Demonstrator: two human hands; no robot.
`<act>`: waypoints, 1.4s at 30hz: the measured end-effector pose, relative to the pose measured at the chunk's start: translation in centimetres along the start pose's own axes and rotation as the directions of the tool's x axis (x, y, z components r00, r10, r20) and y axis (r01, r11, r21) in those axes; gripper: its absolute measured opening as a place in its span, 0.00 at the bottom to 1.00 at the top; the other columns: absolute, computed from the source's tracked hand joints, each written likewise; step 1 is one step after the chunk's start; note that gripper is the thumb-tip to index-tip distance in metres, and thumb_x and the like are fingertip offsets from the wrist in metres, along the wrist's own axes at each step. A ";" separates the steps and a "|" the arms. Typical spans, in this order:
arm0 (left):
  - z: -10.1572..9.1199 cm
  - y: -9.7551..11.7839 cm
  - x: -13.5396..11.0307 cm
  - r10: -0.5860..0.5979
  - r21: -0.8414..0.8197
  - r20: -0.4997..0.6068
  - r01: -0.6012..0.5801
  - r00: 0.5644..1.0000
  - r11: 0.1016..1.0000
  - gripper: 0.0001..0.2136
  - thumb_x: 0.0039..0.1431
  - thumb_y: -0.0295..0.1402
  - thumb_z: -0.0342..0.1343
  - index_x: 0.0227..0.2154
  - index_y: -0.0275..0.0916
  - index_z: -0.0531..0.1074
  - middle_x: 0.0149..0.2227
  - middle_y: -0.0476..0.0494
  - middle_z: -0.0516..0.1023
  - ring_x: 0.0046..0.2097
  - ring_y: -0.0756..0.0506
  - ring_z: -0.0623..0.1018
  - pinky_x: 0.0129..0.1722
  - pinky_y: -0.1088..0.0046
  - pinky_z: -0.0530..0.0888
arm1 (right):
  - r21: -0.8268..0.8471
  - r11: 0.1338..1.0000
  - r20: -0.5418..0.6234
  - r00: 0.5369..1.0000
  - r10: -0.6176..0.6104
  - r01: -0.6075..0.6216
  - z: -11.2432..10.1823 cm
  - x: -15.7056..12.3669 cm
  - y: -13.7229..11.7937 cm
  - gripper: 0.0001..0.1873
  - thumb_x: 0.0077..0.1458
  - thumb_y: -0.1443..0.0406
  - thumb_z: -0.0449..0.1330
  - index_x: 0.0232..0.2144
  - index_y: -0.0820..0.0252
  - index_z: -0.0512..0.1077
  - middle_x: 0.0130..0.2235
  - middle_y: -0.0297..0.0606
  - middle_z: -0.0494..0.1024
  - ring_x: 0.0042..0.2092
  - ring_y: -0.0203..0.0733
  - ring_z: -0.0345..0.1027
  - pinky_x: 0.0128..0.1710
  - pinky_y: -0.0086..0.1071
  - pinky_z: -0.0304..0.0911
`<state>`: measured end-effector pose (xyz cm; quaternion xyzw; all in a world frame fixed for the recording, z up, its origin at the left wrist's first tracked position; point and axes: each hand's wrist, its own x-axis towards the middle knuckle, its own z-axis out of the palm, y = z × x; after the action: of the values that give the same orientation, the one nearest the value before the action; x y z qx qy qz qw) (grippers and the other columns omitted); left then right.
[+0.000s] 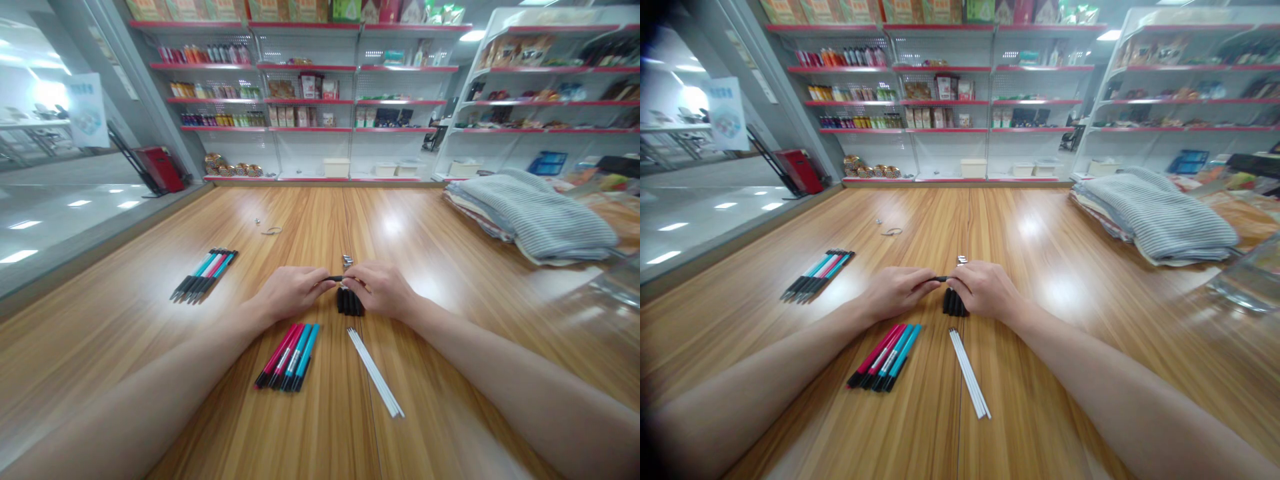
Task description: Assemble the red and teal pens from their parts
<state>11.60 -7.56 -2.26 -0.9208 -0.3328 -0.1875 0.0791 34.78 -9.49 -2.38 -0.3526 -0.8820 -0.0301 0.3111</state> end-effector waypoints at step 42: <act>-0.4 0.4 0.2 0.124 -0.162 -0.181 -0.154 0.976 0.975 0.08 0.62 0.32 0.49 0.32 0.36 0.71 0.30 0.43 0.73 0.37 0.45 0.69 0.40 0.65 0.68 | -0.096 0.995 -0.011 1.000 -0.021 0.020 0.0 0.0 -0.3 0.18 0.63 0.59 0.49 0.26 0.61 0.69 0.25 0.37 0.72 0.29 0.36 0.64 0.30 0.30 0.49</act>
<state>11.90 -7.86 -1.86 -0.9259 -0.2418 -0.2877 0.0387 34.57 -9.73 -2.28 -0.3577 -0.8813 -0.0778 0.2987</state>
